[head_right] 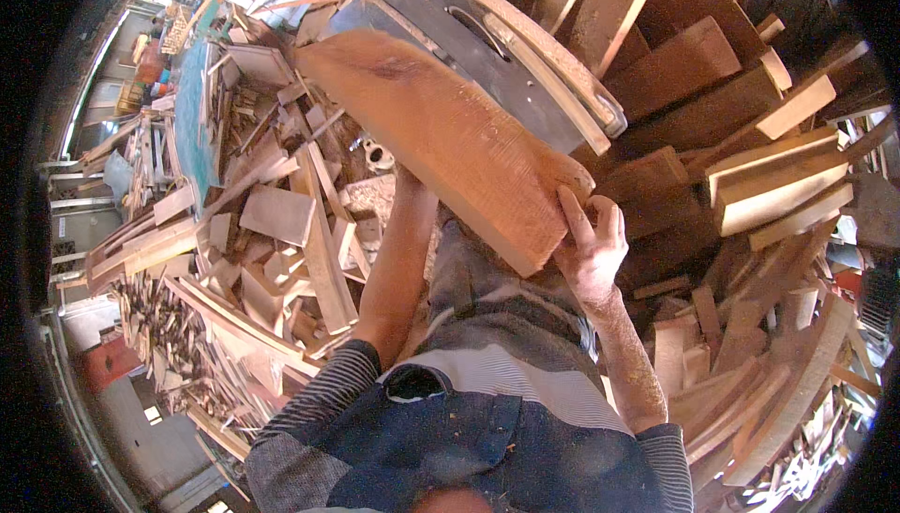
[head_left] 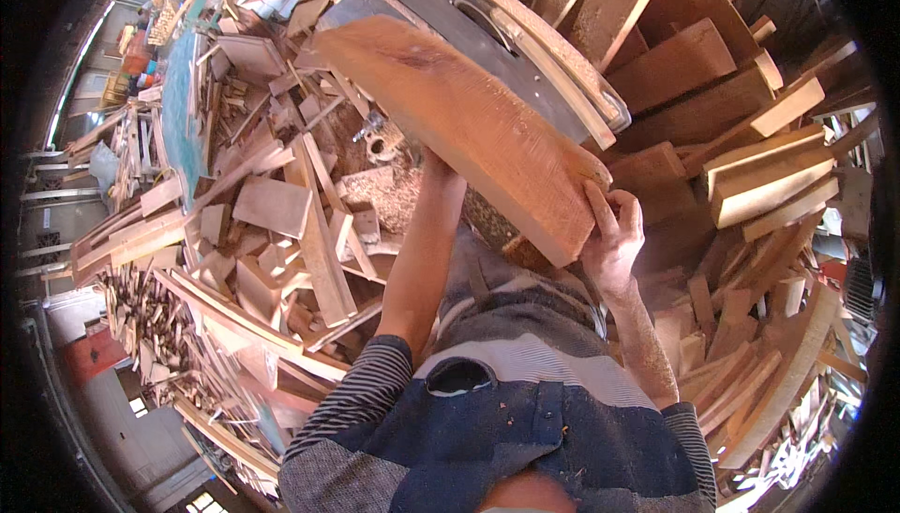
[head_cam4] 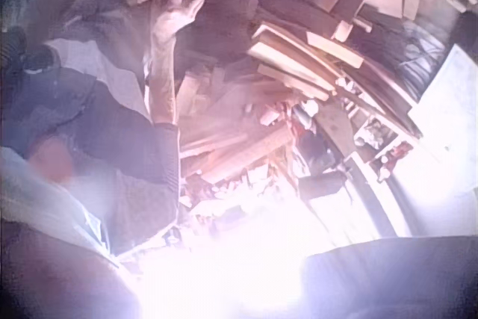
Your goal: The person uses a jointer to shave and flatten several wood pieces, including a large board and a thin strip, by feeding them across the rotating blade.
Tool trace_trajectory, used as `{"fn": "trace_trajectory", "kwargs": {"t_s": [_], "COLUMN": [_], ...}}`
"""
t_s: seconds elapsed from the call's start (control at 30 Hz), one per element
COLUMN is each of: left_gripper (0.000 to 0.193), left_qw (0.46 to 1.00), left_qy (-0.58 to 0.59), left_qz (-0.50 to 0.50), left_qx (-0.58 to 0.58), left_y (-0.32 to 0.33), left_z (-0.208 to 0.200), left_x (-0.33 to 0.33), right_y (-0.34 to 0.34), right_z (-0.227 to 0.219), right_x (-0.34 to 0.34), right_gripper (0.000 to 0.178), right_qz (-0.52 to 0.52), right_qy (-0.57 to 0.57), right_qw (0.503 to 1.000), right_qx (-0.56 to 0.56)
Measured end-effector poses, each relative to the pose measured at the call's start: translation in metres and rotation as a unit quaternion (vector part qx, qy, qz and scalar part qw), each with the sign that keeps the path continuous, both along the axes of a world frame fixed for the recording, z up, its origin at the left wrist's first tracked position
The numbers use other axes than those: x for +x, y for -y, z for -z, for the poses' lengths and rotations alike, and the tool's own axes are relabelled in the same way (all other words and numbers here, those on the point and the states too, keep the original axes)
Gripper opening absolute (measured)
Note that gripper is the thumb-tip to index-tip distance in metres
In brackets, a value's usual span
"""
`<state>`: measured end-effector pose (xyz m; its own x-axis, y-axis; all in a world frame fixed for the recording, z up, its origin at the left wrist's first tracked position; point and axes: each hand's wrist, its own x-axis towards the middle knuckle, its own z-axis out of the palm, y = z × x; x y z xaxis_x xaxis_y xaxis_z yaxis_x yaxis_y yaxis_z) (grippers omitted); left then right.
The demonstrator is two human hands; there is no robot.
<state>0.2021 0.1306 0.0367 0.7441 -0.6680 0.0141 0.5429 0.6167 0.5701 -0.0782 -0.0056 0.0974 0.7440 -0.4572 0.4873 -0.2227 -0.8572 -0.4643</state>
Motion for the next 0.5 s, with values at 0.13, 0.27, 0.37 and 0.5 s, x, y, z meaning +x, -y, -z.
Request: {"fn": "trace_trajectory", "kwargs": {"t_s": [0.13, 0.27, 0.37, 0.5], "left_gripper": [0.059, 0.053, 0.051, 0.053], "left_qw": [0.998, 0.995, 0.988, 0.974], "left_qy": [-0.034, -0.04, -0.108, -0.145], "left_qz": [0.052, 0.085, 0.113, 0.171], "left_qx": [0.007, 0.025, -0.003, 0.002], "left_y": [0.033, 0.051, 0.051, 0.048], "left_z": [-0.001, 0.014, 0.019, 0.048], "left_x": [-0.064, -0.092, -0.105, -0.114], "right_y": [-0.009, -0.015, -0.016, -0.019], "right_z": [0.005, 0.011, 0.015, 0.016], "right_x": [-0.051, -0.079, -0.091, -0.095], "right_gripper": [0.066, 0.06, 0.059, 0.051], "right_qz": [0.01, 0.028, 0.039, 0.006], "right_qy": [-0.006, -0.008, -0.028, -0.031], "right_qw": [0.997, 0.997, 0.995, 0.997], "right_qx": [-0.077, -0.078, -0.085, -0.076]}}
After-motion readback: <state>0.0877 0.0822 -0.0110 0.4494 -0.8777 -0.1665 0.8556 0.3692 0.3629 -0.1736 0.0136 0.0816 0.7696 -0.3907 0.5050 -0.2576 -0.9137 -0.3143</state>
